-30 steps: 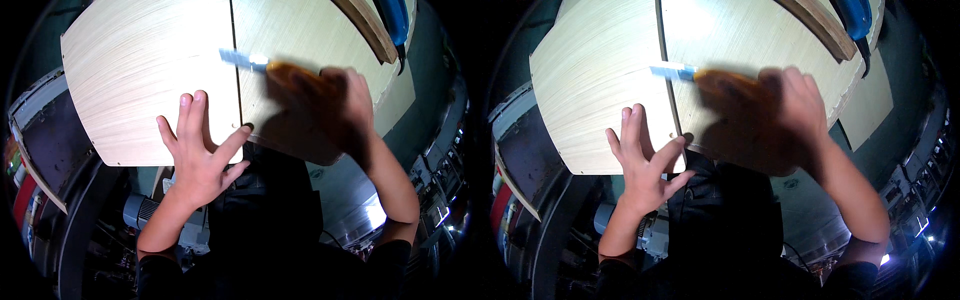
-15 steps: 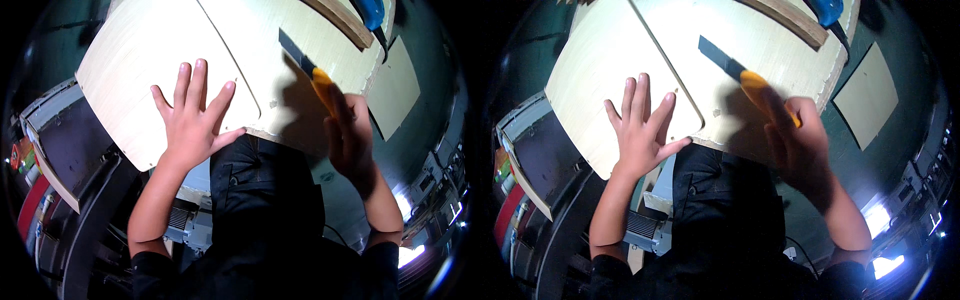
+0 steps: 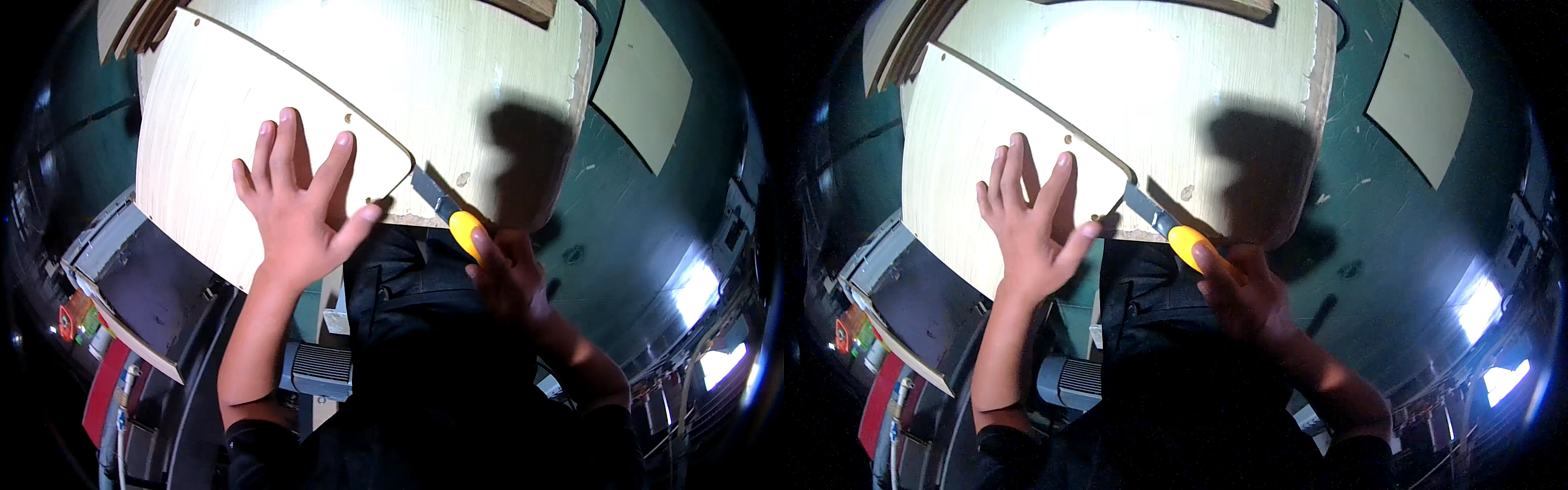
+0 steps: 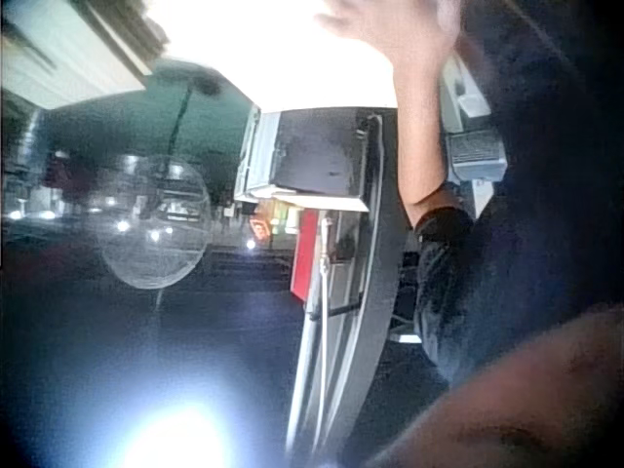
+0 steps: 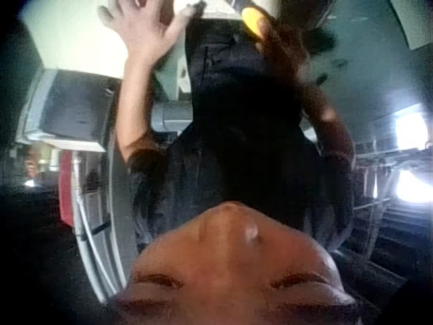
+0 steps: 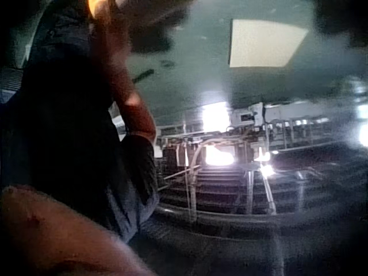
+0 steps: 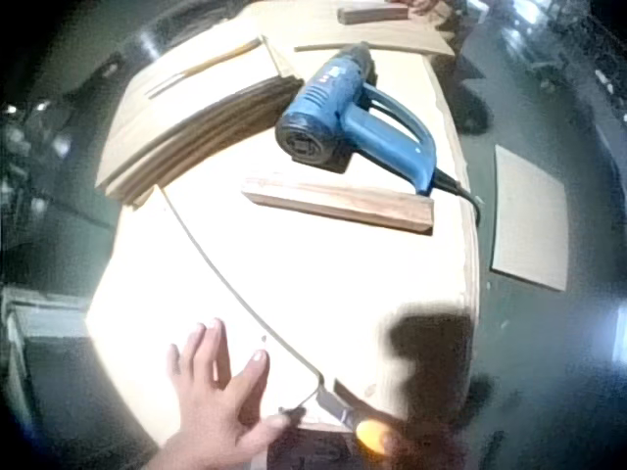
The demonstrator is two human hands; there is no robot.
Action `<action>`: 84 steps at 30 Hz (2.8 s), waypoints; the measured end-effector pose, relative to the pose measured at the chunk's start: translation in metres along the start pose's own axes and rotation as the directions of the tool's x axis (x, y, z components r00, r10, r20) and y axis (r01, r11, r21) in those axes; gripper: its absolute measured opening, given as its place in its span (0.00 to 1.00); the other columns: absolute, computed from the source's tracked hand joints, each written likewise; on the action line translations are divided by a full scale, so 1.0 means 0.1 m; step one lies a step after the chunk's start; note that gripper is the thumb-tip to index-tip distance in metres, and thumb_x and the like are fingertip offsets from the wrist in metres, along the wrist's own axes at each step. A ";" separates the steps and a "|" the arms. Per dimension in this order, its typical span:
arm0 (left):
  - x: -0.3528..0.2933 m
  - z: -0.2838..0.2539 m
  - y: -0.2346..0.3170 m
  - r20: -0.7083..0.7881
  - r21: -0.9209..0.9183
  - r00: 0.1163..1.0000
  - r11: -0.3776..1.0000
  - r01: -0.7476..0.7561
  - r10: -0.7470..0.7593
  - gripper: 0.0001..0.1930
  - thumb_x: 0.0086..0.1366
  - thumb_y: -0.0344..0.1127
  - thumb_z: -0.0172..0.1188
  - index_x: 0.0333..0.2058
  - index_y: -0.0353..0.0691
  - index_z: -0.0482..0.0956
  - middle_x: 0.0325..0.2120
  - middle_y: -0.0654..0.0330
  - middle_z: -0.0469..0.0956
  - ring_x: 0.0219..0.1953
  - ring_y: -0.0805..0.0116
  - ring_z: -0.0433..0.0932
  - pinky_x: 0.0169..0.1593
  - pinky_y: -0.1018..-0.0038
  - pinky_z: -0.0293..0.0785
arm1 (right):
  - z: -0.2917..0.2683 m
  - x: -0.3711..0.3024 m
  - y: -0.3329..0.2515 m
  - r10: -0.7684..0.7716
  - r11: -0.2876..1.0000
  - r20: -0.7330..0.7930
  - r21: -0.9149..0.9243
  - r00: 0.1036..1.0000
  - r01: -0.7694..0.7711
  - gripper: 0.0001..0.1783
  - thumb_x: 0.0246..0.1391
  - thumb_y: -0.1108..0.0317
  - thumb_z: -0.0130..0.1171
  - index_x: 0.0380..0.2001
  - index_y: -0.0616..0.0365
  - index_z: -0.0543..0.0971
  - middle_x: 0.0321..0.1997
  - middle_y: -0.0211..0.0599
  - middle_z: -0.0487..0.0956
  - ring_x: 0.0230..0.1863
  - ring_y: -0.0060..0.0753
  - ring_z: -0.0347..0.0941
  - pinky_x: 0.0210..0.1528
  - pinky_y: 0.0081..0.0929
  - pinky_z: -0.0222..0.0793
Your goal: The person sands a rectangular wooden board using a heat gun and a sanding block. They also use a utility knife to trim the edges of the board. The person flips the board over to work on different sides and stacks the finished pieces on the table.
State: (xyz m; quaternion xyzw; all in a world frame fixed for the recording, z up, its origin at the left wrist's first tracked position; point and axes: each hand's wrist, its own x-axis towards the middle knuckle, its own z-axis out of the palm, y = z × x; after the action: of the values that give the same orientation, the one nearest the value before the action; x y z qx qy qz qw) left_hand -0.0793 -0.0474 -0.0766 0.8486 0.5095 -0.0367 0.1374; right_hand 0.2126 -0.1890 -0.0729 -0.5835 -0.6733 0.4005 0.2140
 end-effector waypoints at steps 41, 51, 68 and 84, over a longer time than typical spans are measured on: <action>-0.03 0.19 -0.31 -0.191 -0.125 0.959 0.964 -0.236 0.210 0.30 0.65 0.53 0.64 0.65 0.55 0.79 0.79 0.44 0.52 0.80 0.37 0.46 0.73 0.26 0.32 | 0.49 0.26 -0.34 0.160 0.960 -0.556 -0.106 0.816 -0.260 0.28 0.72 0.68 0.58 0.72 0.54 0.69 0.60 0.49 0.79 0.45 0.37 0.81 0.49 0.37 0.83; 0.39 0.04 0.01 -0.126 -0.137 0.910 0.901 -0.410 0.395 0.21 0.62 0.51 0.69 0.54 0.58 0.87 0.71 0.50 0.65 0.77 0.38 0.53 0.73 0.30 0.37 | 0.15 0.54 -0.11 0.278 0.930 -0.534 0.359 0.798 -0.084 0.19 0.75 0.56 0.56 0.61 0.54 0.74 0.35 0.30 0.77 0.30 0.15 0.69 0.31 0.19 0.66; 0.52 0.06 0.27 -0.118 -0.044 0.938 0.942 -0.334 0.327 0.11 0.59 0.52 0.68 0.41 0.72 0.81 0.55 0.63 0.73 0.68 0.49 0.65 0.63 0.11 0.44 | -0.25 0.63 0.07 0.425 0.890 -0.367 0.335 0.827 -0.309 0.15 0.64 0.75 0.52 0.53 0.62 0.77 0.40 0.48 0.77 0.41 0.41 0.78 0.45 0.39 0.76; -1.25 -0.10 0.25 -0.528 -0.668 0.776 0.733 -0.127 -0.346 0.15 0.59 0.27 0.70 0.46 0.40 0.83 0.47 0.52 0.79 0.52 0.48 0.79 0.59 0.55 0.75 | -0.24 1.54 -0.37 -0.176 0.856 -0.205 -0.514 0.963 0.047 0.27 0.62 0.74 0.56 0.66 0.59 0.76 0.60 0.51 0.73 0.59 0.53 0.70 0.66 0.46 0.65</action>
State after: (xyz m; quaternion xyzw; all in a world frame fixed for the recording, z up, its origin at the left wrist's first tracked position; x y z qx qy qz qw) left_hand -0.1177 -0.1629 -0.0367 0.6697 0.5554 0.4218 0.2550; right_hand 0.1730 -0.0341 -0.0575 -0.6236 -0.7557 0.1219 0.1584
